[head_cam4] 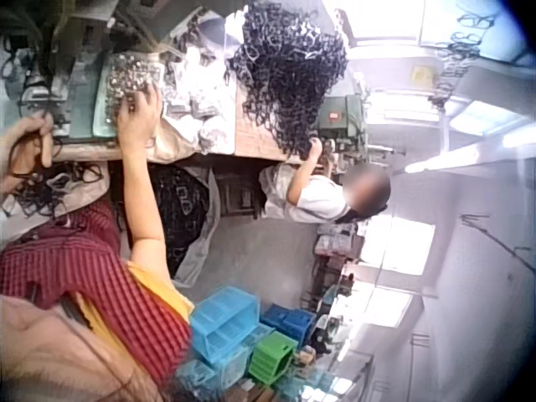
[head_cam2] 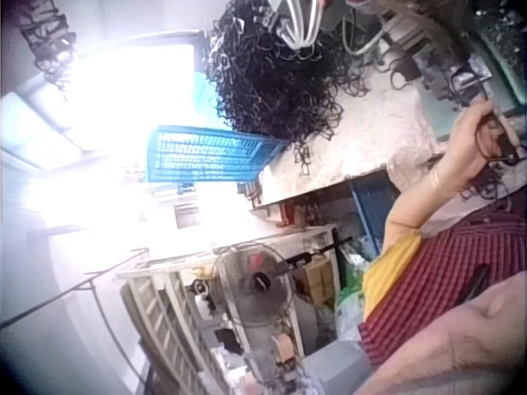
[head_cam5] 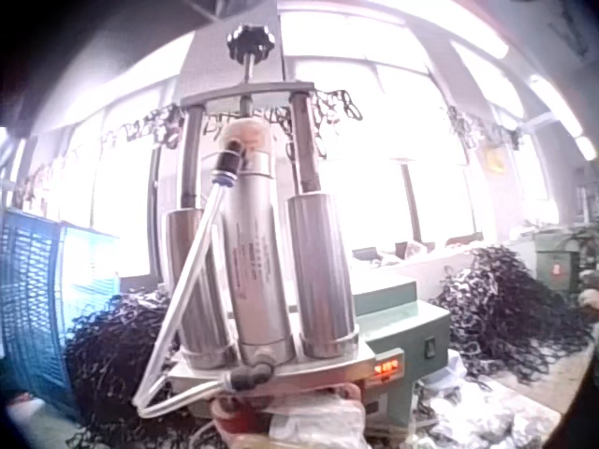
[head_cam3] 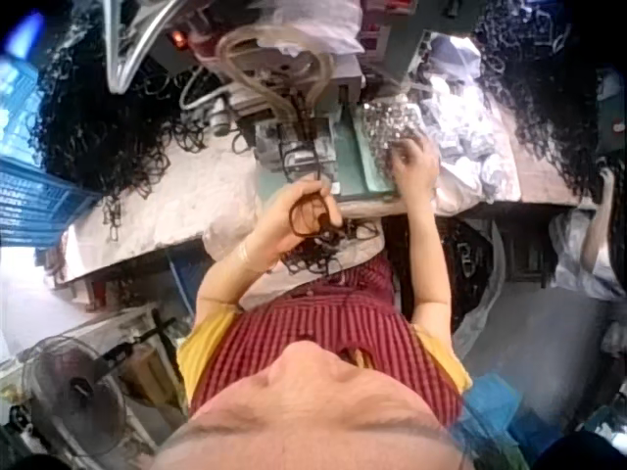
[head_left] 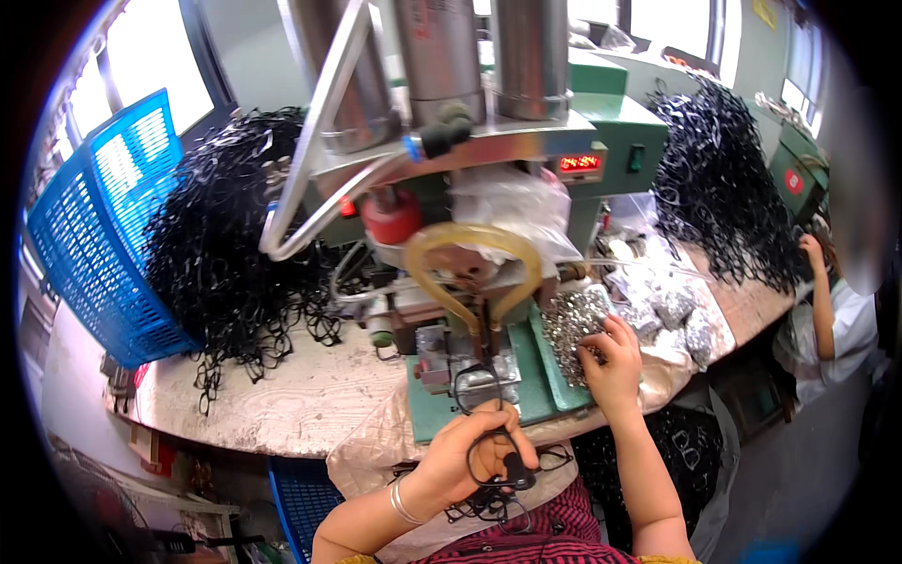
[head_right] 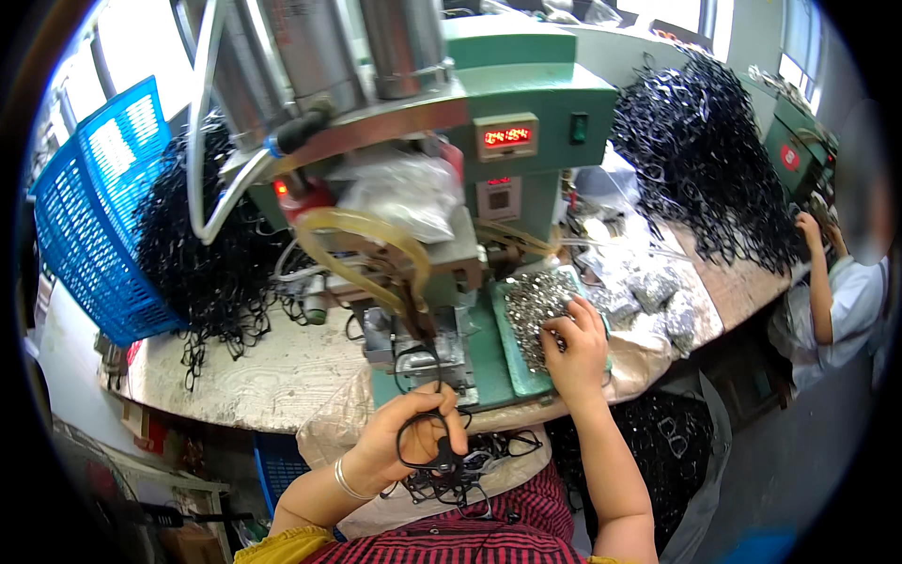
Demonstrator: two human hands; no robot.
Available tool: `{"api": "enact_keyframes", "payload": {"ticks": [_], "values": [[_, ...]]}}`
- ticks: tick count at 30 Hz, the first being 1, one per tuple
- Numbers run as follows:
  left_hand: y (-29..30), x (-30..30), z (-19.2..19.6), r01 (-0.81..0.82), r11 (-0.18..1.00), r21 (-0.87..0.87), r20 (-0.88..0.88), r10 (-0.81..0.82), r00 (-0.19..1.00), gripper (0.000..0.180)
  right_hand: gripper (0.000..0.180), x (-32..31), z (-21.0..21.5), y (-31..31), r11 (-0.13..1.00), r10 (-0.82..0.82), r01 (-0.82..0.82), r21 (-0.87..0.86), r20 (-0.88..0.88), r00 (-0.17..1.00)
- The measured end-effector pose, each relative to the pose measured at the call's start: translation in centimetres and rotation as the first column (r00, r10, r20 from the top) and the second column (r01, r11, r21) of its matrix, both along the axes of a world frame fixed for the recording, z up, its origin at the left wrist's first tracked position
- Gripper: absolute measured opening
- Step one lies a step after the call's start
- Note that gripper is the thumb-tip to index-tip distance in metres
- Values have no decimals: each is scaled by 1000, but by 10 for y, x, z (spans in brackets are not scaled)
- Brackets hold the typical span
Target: The person assembles eyeglasses by hand, placing frames into a machine, inserting small metal components, and pressing a lever to secure them. The person handles frames and components repeatedly, placing finished frames on the table.
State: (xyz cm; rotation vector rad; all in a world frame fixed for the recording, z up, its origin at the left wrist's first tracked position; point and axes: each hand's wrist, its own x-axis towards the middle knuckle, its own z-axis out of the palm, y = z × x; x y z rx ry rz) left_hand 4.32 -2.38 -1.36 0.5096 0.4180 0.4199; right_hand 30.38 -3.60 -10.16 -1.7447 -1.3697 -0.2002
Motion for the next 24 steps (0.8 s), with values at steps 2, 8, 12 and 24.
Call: {"api": "enact_keyframes", "payload": {"ticks": [2, 8, 12, 24], "values": [[0, 0, -7, -3, 999, 48, -17, 4, 1000, 23, 11, 1, 1, 1, 1000, 8, -8, 24, -7, 1000], [-35, -57, -20, -195, 685, 702, -165, 422, 892, 22, 12, 8, -8, -26, 976, 152, 17, 218, -730, 666], [39, -109, -28, -176, 1, 984, 27, 987, 156, 12, 8, 2, -13, -18, 945, 166, 152, 289, -826, 538], [212, -166, -148, 526, 95, 845, -67, 995, -72, 26, 9, -31, 10, 5, 983, 93, 7, 184, -531, 842]]}}
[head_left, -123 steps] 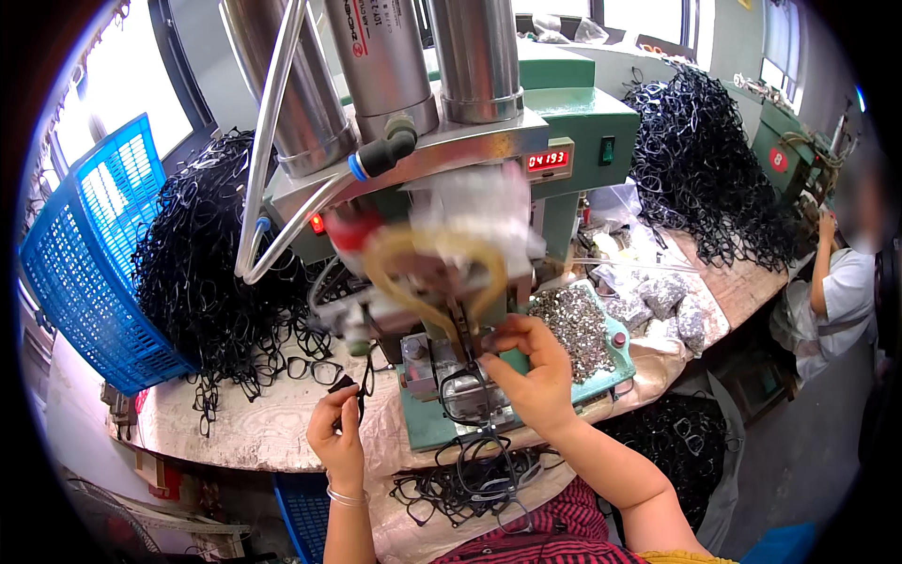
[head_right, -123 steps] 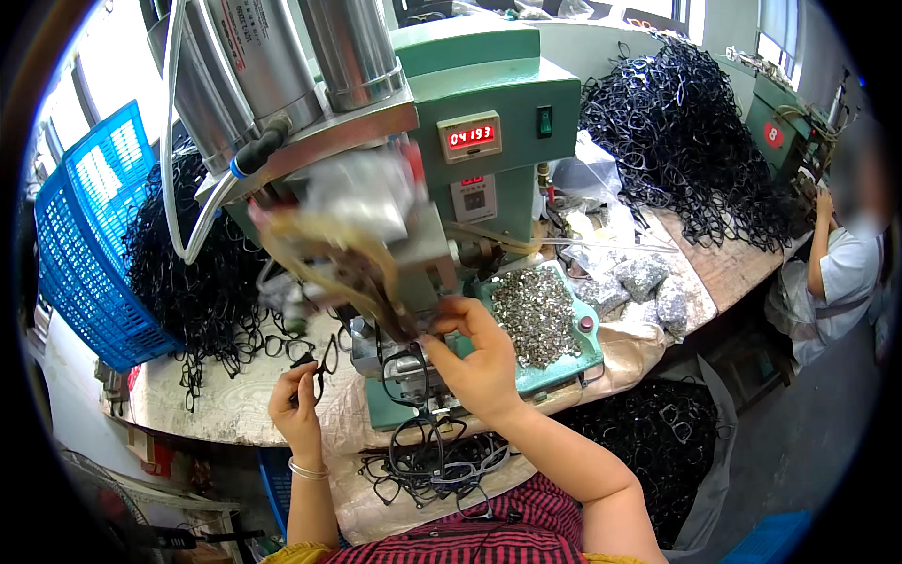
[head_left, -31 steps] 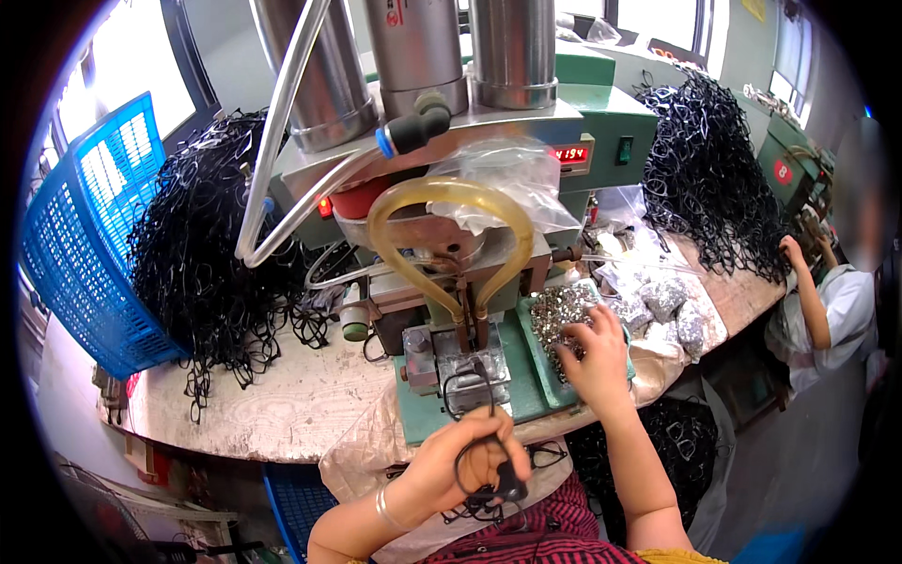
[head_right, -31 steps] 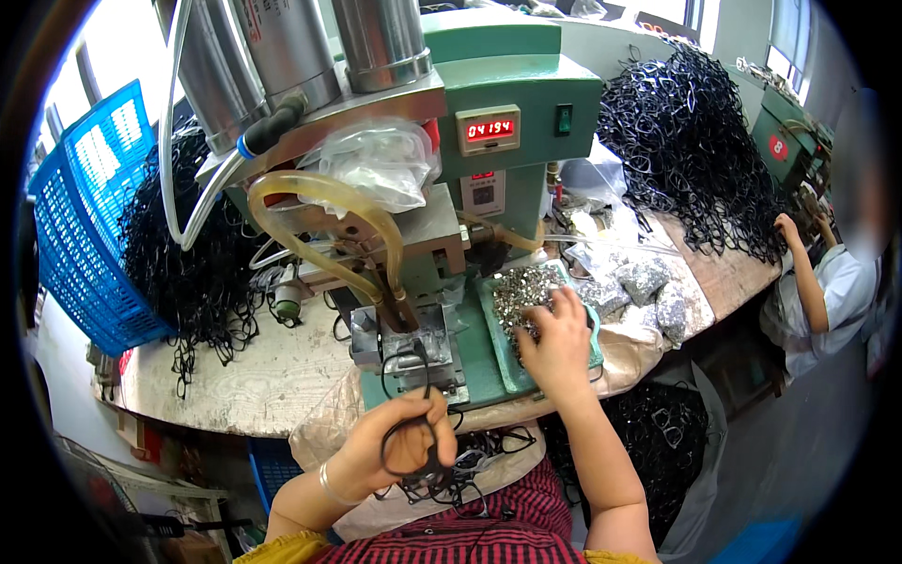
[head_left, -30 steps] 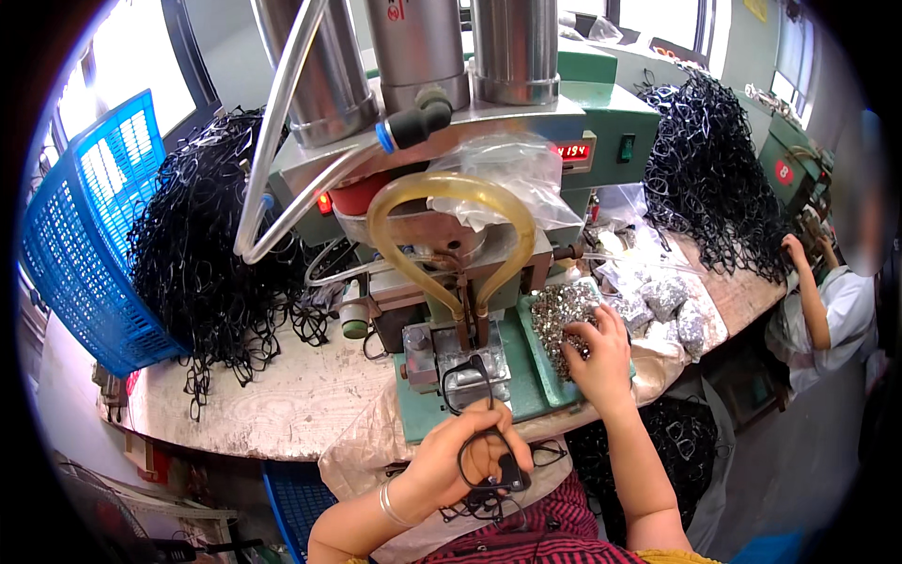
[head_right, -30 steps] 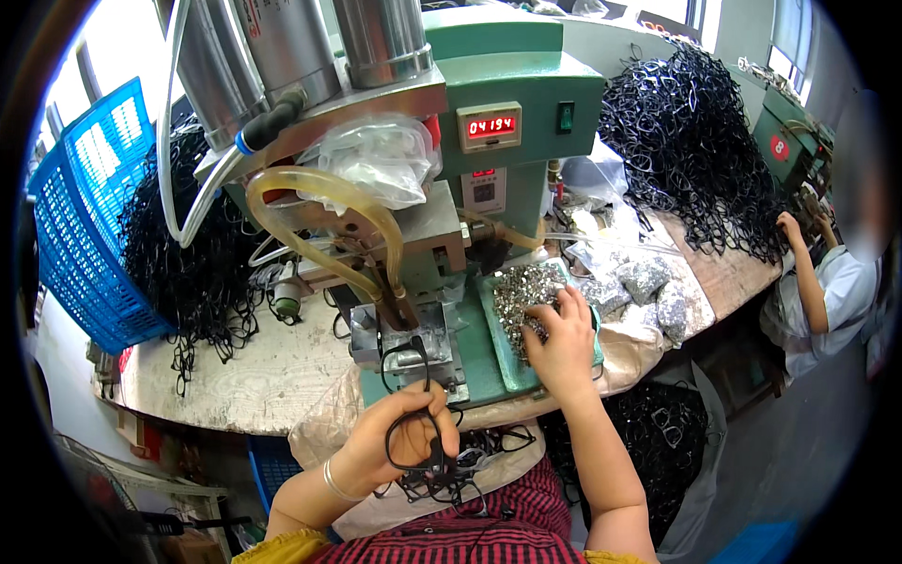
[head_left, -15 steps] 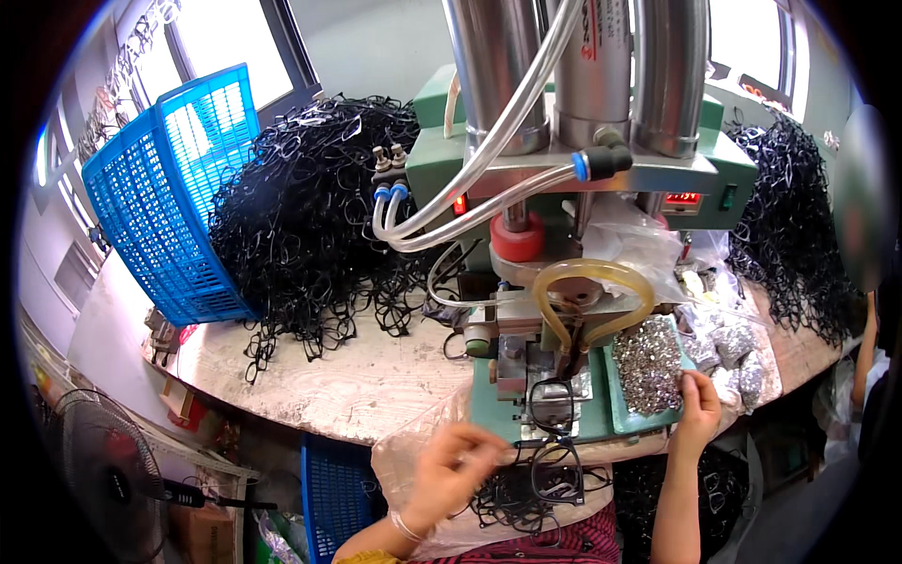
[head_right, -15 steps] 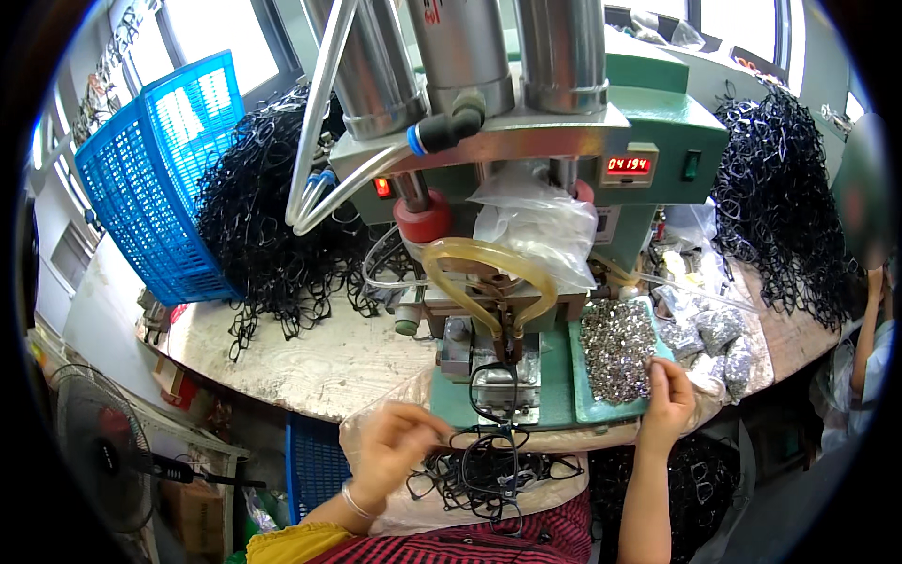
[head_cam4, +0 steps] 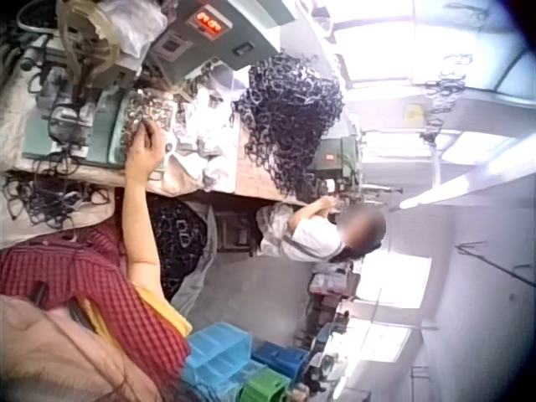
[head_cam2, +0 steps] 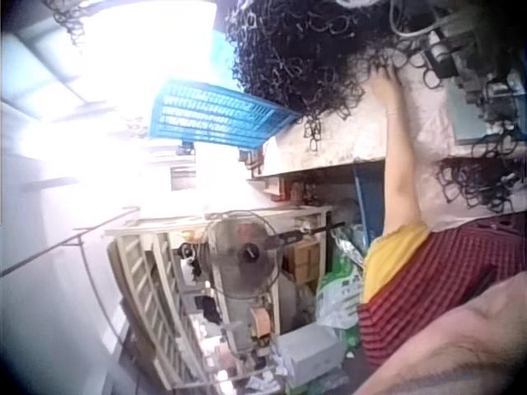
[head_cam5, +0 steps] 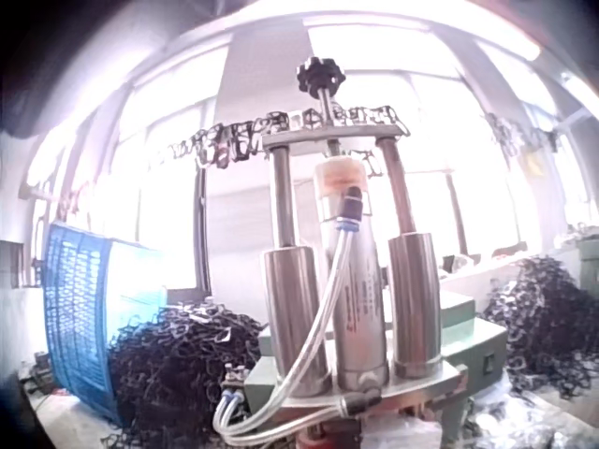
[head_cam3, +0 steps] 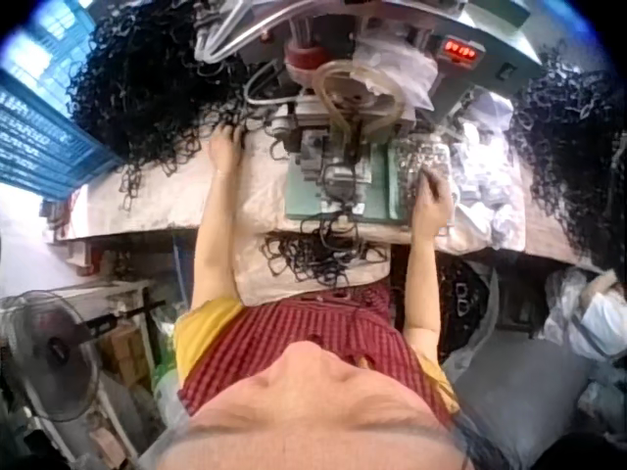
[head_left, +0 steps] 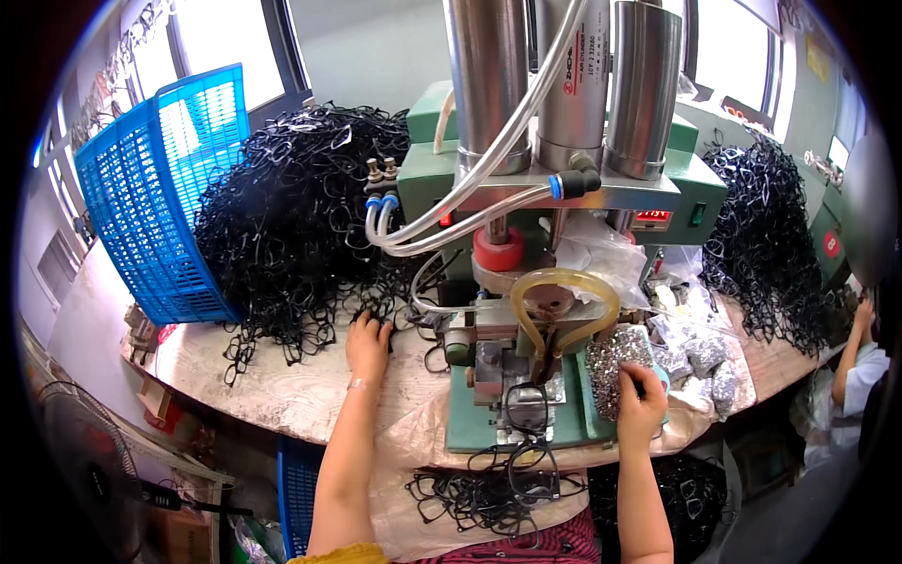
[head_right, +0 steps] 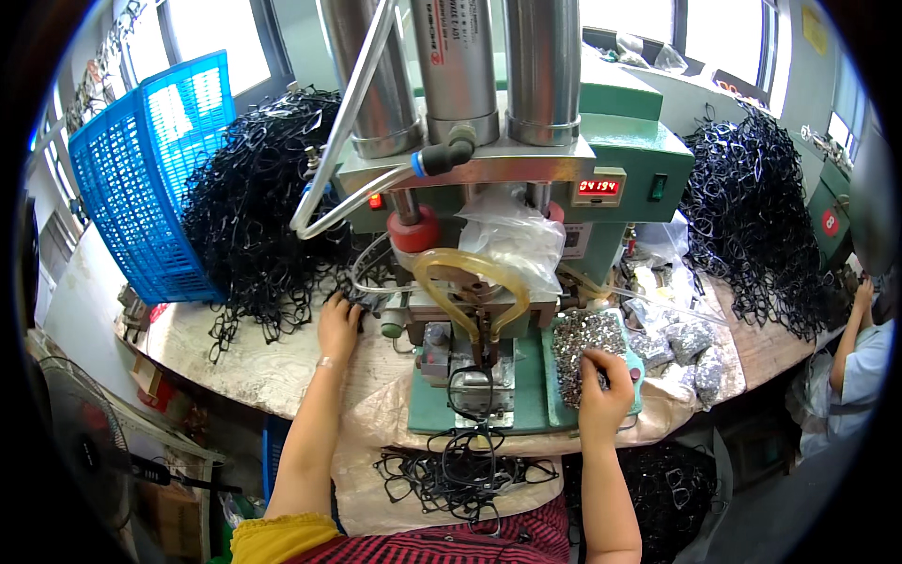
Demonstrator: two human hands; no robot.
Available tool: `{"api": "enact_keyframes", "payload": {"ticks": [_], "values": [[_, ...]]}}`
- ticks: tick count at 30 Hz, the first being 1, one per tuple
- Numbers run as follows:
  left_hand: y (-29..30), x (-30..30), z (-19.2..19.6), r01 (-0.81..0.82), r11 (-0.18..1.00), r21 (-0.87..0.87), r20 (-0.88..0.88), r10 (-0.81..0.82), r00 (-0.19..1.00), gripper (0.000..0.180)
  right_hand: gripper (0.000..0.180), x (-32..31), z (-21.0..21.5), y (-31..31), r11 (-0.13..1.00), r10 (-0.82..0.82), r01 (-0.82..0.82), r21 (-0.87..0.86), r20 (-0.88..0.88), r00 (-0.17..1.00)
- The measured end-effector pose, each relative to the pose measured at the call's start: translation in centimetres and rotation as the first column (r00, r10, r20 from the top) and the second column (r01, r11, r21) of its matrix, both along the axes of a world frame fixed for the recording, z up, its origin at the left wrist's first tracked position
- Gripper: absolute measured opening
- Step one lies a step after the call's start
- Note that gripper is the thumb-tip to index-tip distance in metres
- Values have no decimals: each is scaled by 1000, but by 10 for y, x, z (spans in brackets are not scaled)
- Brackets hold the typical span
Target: The person assembles eyeglasses by hand, placing frames into a machine, inserting small metal components, and pressing a lever to secure them. The person handles frames and components repeatedly, placing finished frames on the table.
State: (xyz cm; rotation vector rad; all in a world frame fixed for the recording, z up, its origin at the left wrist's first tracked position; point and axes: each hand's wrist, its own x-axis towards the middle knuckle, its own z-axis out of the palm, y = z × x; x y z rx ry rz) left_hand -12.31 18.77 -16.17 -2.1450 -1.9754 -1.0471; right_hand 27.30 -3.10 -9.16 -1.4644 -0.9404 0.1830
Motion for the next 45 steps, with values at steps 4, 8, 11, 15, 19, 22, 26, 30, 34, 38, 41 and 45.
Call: {"api": "enact_keyframes", "payload": {"ticks": [4, 8, 11, 15, 19, 22, 26, 30, 34, 38, 41, 45], "values": [[-71, -3, 17, 162, 987, -2, 80, -161, 984, 24, 9, 32, -13, -55, 987, -157, 161, -1, 212, 964], [-105, -15, 42, 56, 967, 248, 522, -182, 833, 25, 11, 35, -9, -77, 981, -167, 174, -90, 85, 982], [-122, 9, 96, -61, 915, 400, 590, -206, 781, 27, 14, 10, 17, -61, 997, 14, -7, -83, 77, 997], [-133, 54, 116, 108, 932, 346, 550, -294, 782, 16, 13, -30, 64, -3, 937, 335, -348, 26, 211, 918], [-150, 75, 82, 205, 928, 311, 601, -359, 714, 18, 23, -61, 55, 22, 919, 391, -388, 73, -38, 919], [-165, 81, 67, 240, 919, 312, 646, -391, 656, 20, 35, -70, 58, 17, 908, 419, -404, 111, -232, 878], [-168, 90, 115, 456, 780, 428, 285, -596, 751, 25, 47, -70, 63, 14, 884, 458, -460, 83, -344, 819], [-182, 104, 178, 814, 380, 439, -164, -857, 488, 36, 55, -76, 70, 16, 861, 506, -484, 156, -350, 788], [-189, 122, 197, 931, 142, 336, -373, -887, 270, 43, 59, -84, 75, 3, 848, 529, -506, 155, -310, 790], [-191, 155, 189, 953, 83, 292, -476, -852, 220, 35, 38, -59, 96, -16, 787, 596, -616, -30, -215, 773], [-192, 161, 190, 954, 66, 291, -447, -872, 197, 39, 27, -5, 43, -2, 956, 267, -162, -246, 492, 829], [-190, 162, 185, 952, 64, 299, -447, -872, 199, 37, 15, 34, -5, -11, 970, 59, 87, -229, 565, 823]]}}
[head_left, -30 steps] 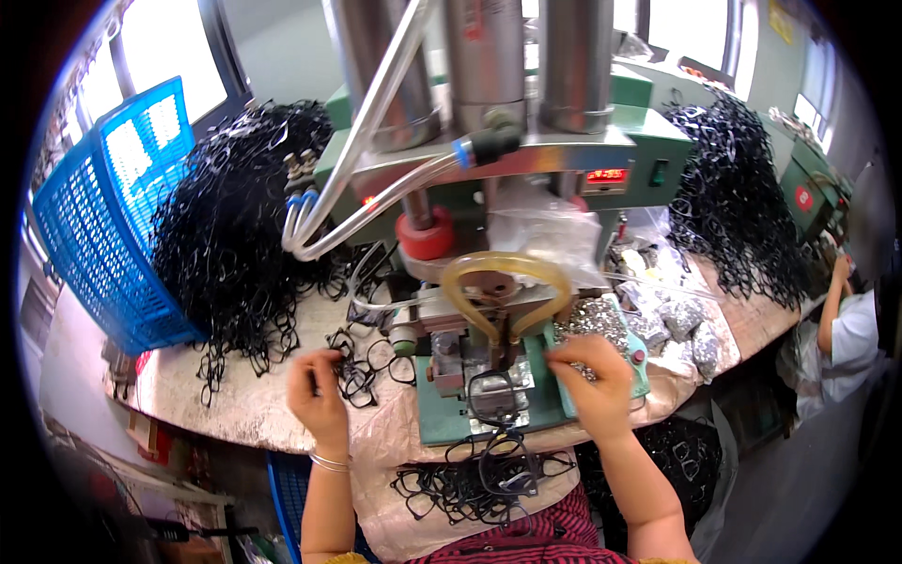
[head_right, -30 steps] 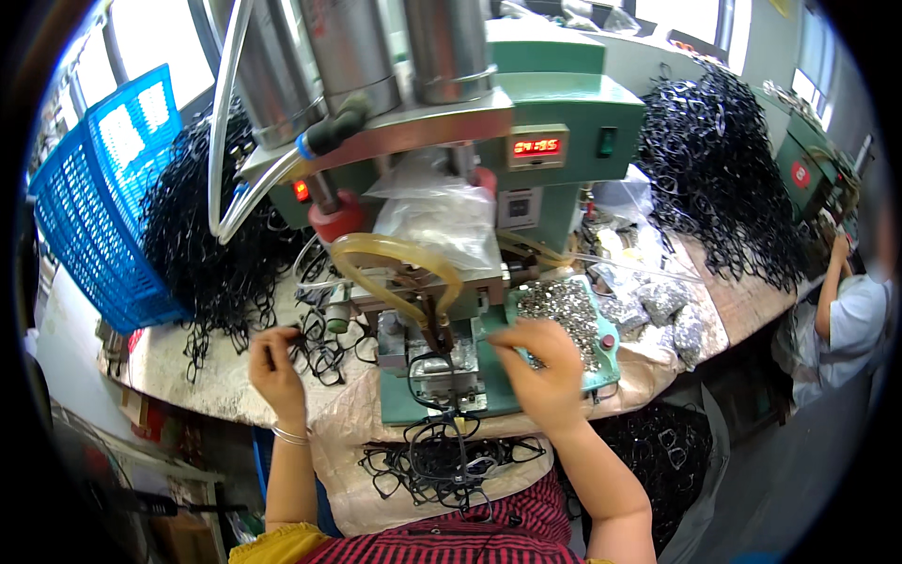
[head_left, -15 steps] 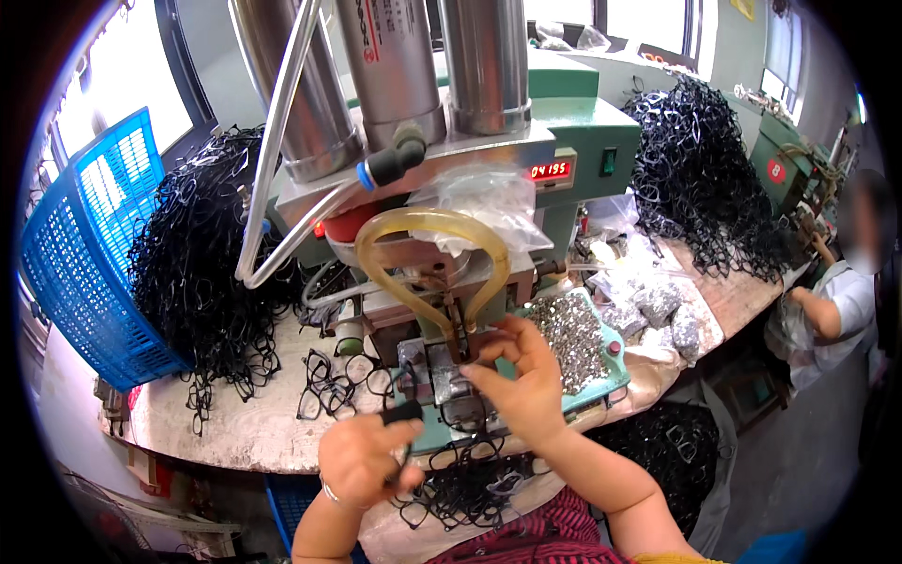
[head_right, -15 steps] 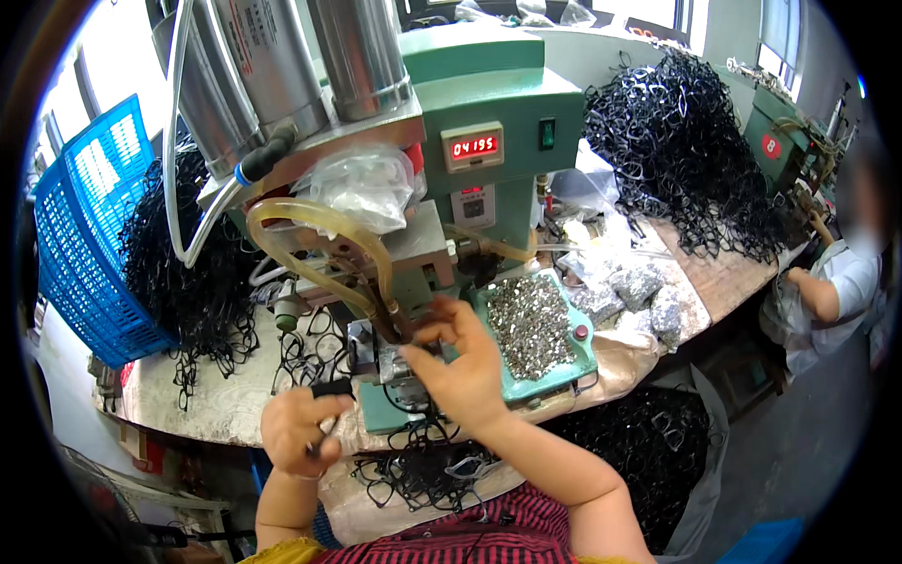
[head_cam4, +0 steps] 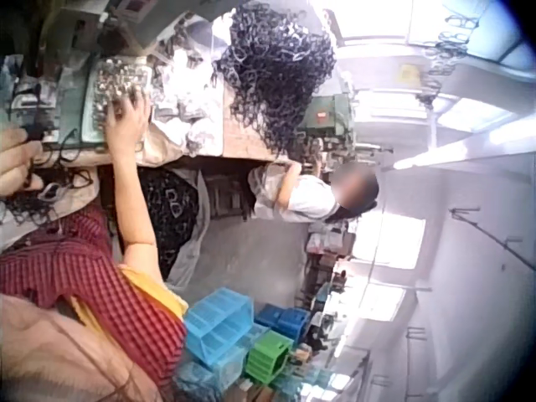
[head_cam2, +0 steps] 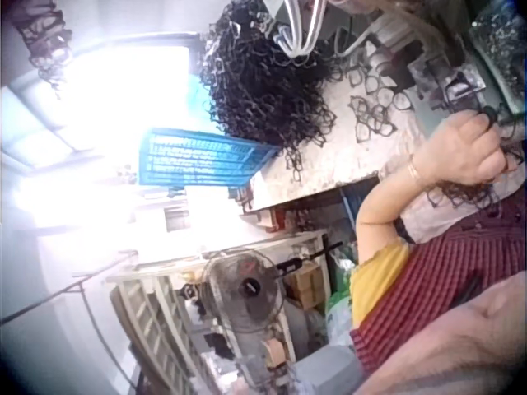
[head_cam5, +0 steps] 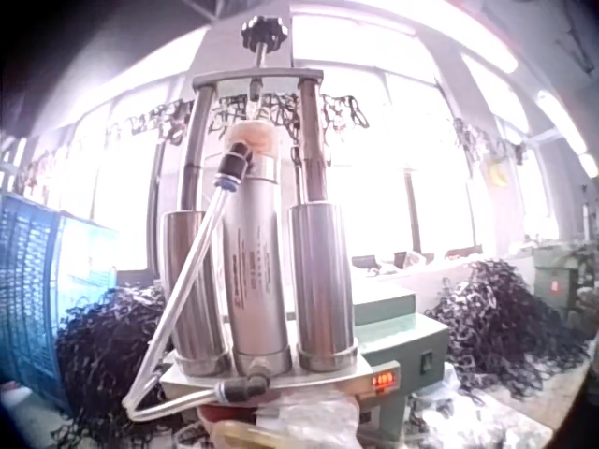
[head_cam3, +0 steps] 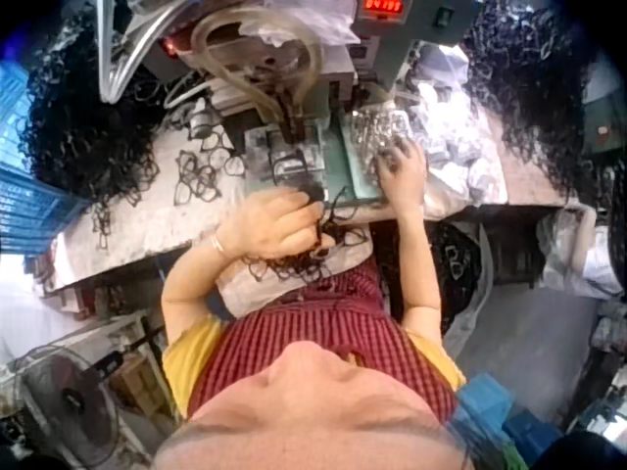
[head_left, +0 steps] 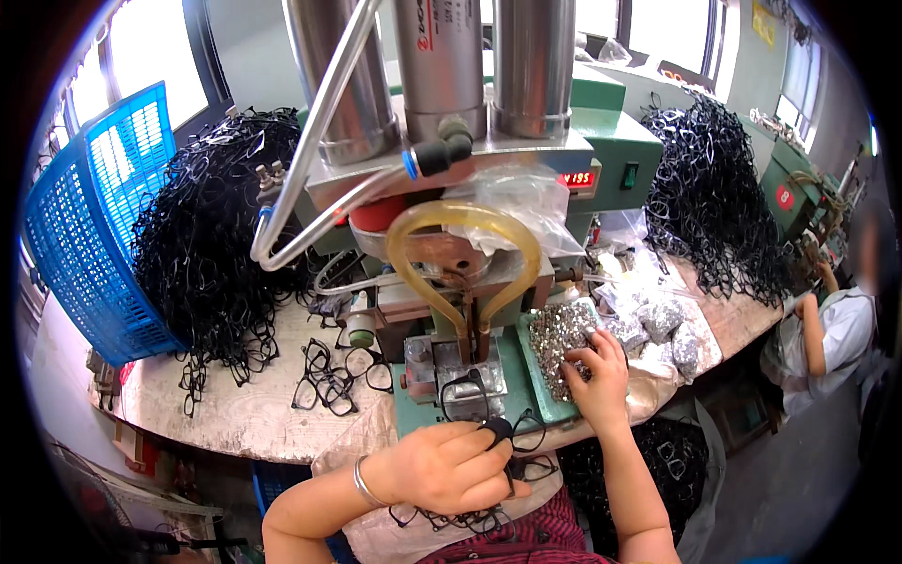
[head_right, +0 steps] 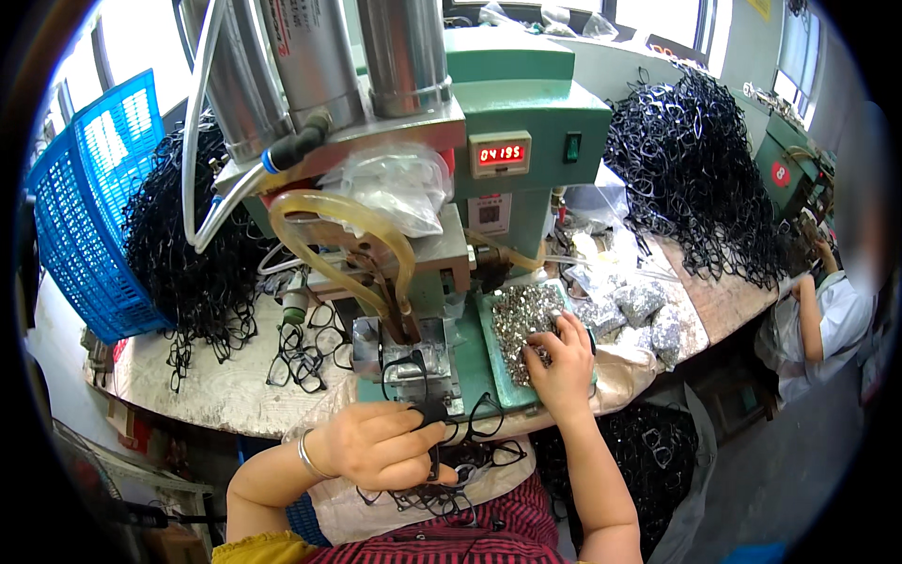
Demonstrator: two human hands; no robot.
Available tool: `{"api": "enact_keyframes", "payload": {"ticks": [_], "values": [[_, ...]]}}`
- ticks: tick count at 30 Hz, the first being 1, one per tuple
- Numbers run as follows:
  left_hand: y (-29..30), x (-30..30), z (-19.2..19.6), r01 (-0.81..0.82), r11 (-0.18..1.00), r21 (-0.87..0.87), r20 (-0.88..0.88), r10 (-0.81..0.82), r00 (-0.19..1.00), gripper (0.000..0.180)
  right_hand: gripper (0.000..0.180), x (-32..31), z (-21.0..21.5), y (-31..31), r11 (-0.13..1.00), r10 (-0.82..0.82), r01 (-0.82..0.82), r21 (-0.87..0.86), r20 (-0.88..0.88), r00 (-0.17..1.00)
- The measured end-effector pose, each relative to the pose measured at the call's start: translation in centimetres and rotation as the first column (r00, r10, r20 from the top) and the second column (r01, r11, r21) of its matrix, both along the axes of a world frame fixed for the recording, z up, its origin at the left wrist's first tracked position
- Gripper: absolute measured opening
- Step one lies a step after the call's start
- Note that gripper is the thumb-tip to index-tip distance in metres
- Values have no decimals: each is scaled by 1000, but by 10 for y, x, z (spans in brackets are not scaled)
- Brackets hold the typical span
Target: The person assembles eyeglasses by hand, placing frames into a machine, inserting small metal components, and pressing a lever to secure them. The person handles frames and components repeatedly, placing finished frames on the table.
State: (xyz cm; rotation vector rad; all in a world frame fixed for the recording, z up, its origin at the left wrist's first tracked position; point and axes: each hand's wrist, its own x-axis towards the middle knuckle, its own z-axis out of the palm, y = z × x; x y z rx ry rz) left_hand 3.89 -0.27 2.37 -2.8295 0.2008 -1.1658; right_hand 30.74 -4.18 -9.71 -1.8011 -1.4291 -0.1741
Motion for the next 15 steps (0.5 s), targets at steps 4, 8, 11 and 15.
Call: {"api": "enact_keyframes", "payload": {"ticks": [4, 8, 11, 15], "values": [[2, 0, 0, 1, 1000, -21, 20, -1, 1000, 38, 12, -9, 0, 7, 994, 26, -30, 107, 34, 999], [-7, -1, -7, -42, 999, -30, 35, 43, 998, 39, 15, -18, 14, 22, 940, 340, -325, -100, 236, 910], [-20, -22, -13, -137, 987, -84, 14, 139, 990, 35, 16, 0, 13, 34, 961, 273, -272, -55, 353, 895], [-49, -106, -27, -566, 818, -98, 195, 574, 795, 25, 6, -1, 0, 3, 981, 94, 8, 194, -512, 854]]}}
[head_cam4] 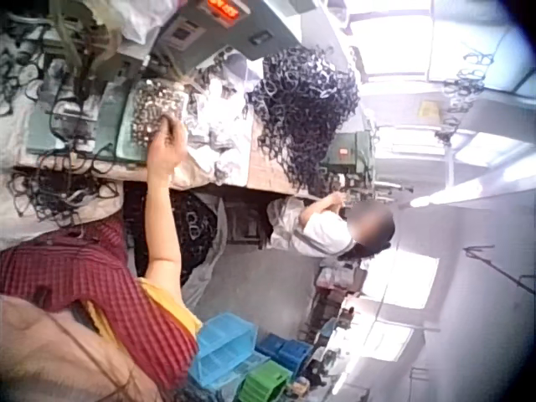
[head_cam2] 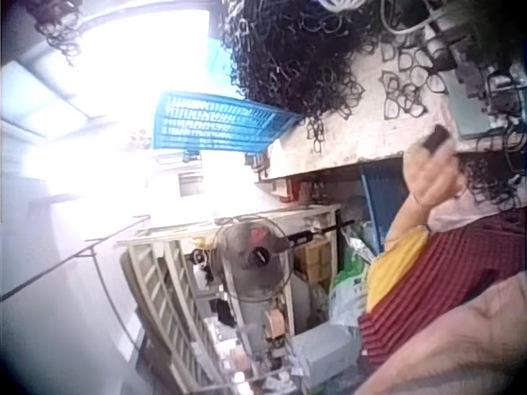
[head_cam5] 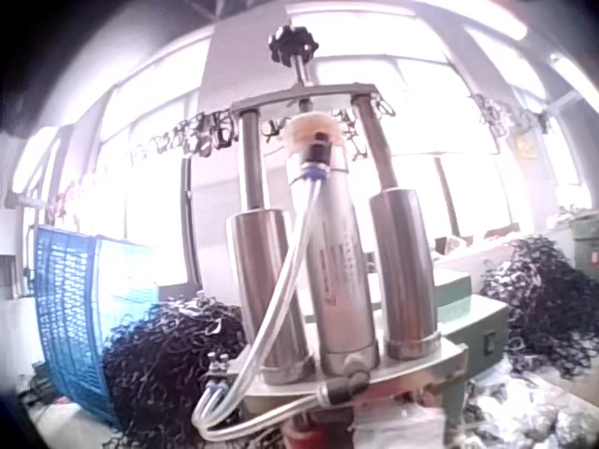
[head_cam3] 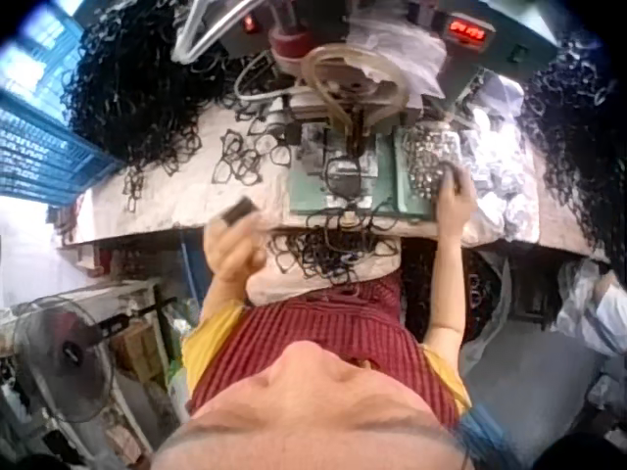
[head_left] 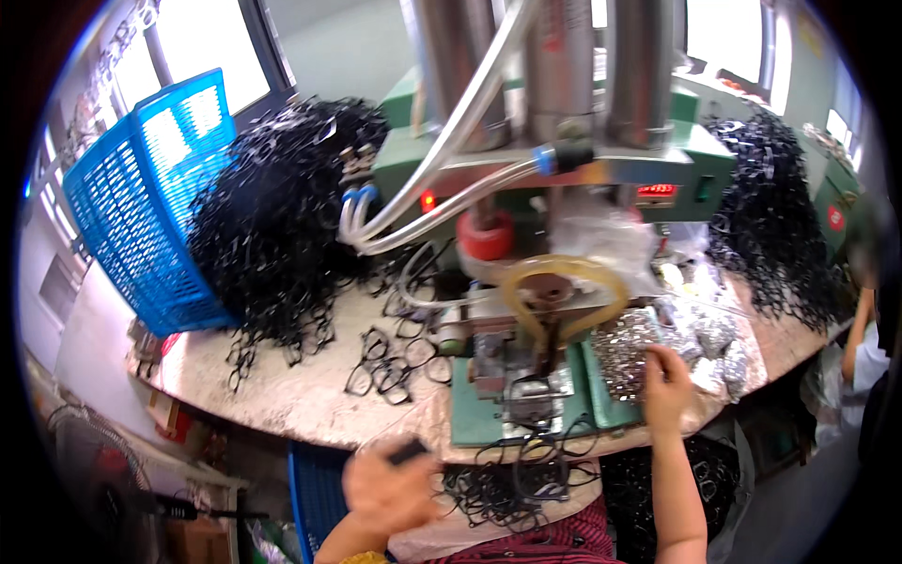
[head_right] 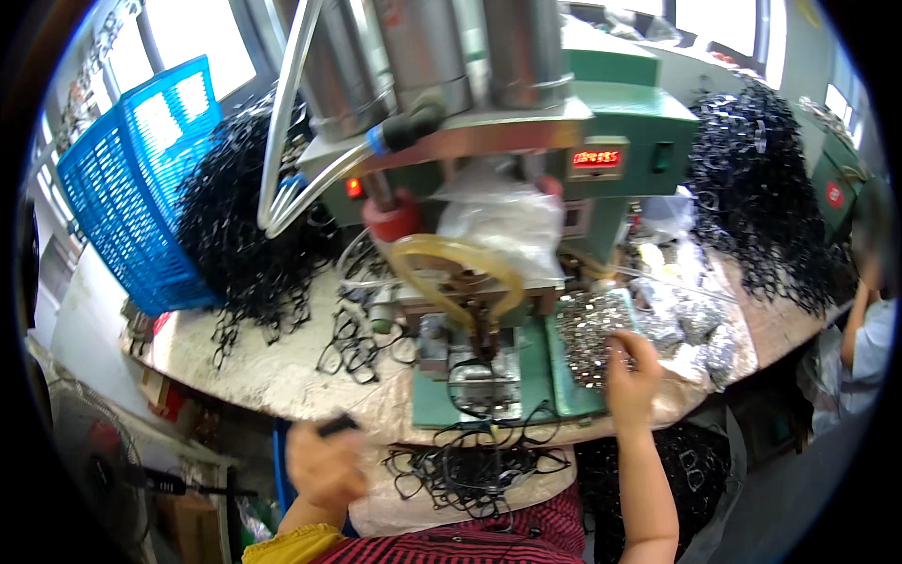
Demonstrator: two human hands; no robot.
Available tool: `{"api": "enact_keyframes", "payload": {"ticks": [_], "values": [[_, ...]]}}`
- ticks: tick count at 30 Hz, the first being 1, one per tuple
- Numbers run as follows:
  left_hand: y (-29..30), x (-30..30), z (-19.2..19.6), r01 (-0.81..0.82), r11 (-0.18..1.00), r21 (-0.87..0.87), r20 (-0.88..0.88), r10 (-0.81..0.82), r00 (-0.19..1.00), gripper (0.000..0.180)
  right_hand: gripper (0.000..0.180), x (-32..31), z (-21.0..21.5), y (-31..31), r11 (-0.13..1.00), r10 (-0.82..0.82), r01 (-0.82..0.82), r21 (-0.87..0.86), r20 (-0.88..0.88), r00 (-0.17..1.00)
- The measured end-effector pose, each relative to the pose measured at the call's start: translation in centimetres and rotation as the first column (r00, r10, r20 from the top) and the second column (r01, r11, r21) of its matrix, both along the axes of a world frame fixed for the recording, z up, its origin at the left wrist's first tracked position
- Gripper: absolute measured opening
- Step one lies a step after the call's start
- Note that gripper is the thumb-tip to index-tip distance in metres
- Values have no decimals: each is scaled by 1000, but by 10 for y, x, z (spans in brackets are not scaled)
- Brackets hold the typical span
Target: The person assembles eyeglasses by hand, placing frames into a machine, inserting small metal components, and pressing a lever to secure them. The person handles frames and components repeatedly, placing finished frames on the table.
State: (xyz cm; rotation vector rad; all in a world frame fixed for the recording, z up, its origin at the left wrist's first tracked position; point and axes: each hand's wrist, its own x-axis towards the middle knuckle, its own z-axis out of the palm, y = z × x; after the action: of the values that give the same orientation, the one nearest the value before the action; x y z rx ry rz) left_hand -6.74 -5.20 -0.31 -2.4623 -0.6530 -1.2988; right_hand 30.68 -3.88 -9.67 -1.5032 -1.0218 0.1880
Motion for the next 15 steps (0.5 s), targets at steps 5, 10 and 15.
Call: {"api": "enact_keyframes", "payload": {"ticks": [5, 10, 15], "values": [[74, -16, 17, -267, 931, -247, 397, 349, 849, 12, 7, -3, -23, -9, 993, 15, 35, 110, -420, 907], [179, 6, -63, -507, 795, -332, -10, 535, 845, 14, 8, -33, -7, 31, 988, 113, -83, 128, -253, 961], [214, 20, -136, -672, 603, -430, -178, 673, 718, 18, 14, -37, 0, 13, 999, 26, -27, -25, -58, 998]]}}
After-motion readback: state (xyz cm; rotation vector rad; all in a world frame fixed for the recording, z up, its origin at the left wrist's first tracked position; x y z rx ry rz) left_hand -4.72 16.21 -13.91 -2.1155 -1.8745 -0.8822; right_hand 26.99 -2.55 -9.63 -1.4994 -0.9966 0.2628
